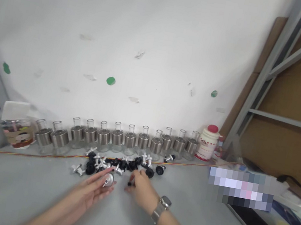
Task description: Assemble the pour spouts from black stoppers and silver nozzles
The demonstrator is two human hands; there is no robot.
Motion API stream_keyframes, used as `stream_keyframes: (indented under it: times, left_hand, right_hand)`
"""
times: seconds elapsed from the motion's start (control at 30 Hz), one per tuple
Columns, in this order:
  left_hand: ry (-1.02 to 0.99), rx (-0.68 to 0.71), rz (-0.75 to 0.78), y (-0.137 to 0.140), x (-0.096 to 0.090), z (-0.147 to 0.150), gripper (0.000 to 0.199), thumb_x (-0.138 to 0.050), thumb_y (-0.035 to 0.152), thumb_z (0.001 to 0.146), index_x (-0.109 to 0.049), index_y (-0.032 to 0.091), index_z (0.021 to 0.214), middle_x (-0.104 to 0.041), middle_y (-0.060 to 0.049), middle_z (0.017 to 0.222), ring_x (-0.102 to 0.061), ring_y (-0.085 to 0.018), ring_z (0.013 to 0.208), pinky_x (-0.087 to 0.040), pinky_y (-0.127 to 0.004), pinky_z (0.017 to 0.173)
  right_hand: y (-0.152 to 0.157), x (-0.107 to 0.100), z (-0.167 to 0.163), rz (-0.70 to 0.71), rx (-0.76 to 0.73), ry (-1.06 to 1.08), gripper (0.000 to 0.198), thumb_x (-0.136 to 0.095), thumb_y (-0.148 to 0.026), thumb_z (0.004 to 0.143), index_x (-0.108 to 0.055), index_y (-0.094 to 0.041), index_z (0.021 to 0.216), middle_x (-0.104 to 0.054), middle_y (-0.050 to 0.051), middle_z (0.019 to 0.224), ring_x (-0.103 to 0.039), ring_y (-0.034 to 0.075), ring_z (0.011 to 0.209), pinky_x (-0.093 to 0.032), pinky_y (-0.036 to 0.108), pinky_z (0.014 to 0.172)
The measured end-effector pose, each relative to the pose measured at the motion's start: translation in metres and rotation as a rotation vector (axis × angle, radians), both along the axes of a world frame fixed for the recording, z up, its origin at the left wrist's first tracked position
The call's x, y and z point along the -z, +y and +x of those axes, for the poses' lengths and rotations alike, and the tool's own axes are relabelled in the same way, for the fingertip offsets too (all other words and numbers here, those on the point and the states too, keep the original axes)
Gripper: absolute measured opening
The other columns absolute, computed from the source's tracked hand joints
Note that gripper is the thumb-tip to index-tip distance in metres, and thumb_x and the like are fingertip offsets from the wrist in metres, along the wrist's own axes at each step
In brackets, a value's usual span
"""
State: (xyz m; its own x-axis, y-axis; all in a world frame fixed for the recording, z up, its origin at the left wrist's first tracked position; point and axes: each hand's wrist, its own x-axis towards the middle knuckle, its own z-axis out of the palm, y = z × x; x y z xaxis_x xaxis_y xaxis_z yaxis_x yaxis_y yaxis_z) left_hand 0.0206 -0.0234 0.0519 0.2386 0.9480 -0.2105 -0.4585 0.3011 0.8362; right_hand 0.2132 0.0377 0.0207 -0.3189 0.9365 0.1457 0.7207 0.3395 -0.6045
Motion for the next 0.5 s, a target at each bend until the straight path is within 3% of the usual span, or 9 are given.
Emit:
stream_keyframes:
  times: [0.23,0.4,0.5]
  left_hand:
    - [0.105,-0.052,-0.07,0.001,-0.005,0.004,0.043,-0.054,0.044,0.079,-0.058,0.012,0.108,-0.067,-0.005,0.072,-0.059,-0.008,0.055,-0.049,-0.019,0.057]
    - [0.119,-0.02,-0.079,0.003,0.0,0.007,0.046,-0.051,0.047,0.08,-0.057,0.011,0.108,-0.065,-0.005,0.069,-0.059,-0.01,0.054,-0.051,-0.022,0.057]
    - [0.099,0.019,-0.115,0.002,0.003,0.008,0.052,-0.047,0.052,0.079,-0.056,0.01,0.108,-0.064,-0.005,0.07,-0.061,-0.012,0.057,-0.051,-0.025,0.062]
  right_hand:
    - [-0.005,-0.001,-0.007,0.064,-0.009,0.062,0.005,-0.053,-0.011,0.072,-0.056,-0.016,0.073,-0.053,0.001,0.072,-0.05,0.015,0.067,-0.041,0.027,0.066]
    - [-0.008,-0.012,-0.012,0.083,-0.034,0.167,0.01,-0.048,-0.011,0.074,-0.057,-0.016,0.076,-0.056,0.001,0.07,-0.052,0.014,0.066,-0.041,0.025,0.063]
    - [-0.011,-0.022,-0.018,-0.04,-0.058,0.433,0.011,-0.053,-0.025,0.076,-0.059,-0.015,0.077,-0.059,0.001,0.07,-0.054,0.014,0.066,-0.043,0.024,0.062]
